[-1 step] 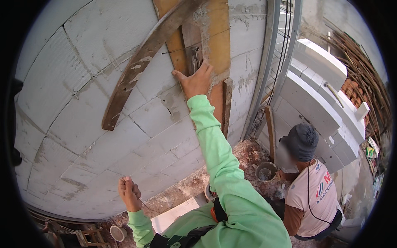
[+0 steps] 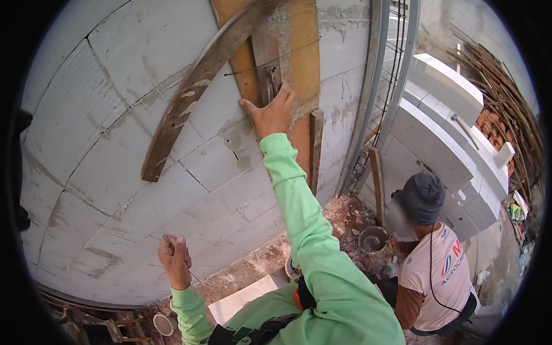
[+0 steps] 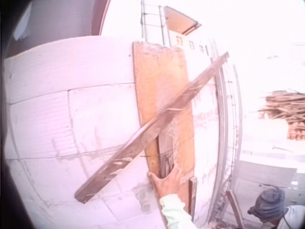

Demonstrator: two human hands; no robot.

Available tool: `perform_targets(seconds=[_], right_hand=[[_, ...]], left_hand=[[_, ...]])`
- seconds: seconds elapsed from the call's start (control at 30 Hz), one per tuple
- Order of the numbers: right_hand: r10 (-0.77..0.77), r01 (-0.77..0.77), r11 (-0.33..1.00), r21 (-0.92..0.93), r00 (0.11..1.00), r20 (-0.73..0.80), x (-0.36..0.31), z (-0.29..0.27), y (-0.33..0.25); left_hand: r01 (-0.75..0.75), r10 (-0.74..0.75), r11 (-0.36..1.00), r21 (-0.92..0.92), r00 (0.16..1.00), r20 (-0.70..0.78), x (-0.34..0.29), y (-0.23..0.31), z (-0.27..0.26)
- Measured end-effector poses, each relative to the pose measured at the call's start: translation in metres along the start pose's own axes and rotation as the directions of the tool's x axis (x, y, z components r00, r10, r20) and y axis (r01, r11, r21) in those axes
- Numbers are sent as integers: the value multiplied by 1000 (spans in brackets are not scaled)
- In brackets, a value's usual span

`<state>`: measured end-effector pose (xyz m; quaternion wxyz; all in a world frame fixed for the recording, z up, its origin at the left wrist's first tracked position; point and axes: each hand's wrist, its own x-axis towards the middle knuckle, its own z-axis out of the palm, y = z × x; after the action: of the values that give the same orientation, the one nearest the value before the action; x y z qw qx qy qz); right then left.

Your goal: The person walks through a construction site, then uses a hammer and nails to attach wooden planks to a wall. They also use pliers to cut wire and secure the planks. Another worker is visible in the background.

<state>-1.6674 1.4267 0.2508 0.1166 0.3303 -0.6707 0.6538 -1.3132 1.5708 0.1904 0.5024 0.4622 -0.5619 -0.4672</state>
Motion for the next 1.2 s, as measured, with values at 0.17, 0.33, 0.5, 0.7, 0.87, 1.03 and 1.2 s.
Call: perform_targets(seconds=[0.17,0.33,0.5,0.7,0.87,1.03,1.2], right_hand=[[-2,3,998,-57,1000,12,-10,1,13],[-12,13,999,-29,999,37,-15,-2,24],[10,-9,1000,-10,997,72,-12,-4,27],[36,-35,999,-12,995,97,-11,-5,28],[-7,7,1000,-3,997,78,-9,-5,27],[-21,22,1000,-7,994,108,-6,-6,26],[-61,61,998,3,995,85,-6,-4,28]], left_hand=[[-818,551,151,555,536,639,81,149,102],[-586,309,-655,478,370,876,167,218,227],[-309,115,-923,228,344,932,218,219,294],[-244,64,-961,131,265,962,239,220,312],[-267,-21,-964,7,101,995,239,238,309],[-319,-37,-947,-36,-2,999,240,243,300],[-341,-23,-940,-13,24,999,243,241,303]])
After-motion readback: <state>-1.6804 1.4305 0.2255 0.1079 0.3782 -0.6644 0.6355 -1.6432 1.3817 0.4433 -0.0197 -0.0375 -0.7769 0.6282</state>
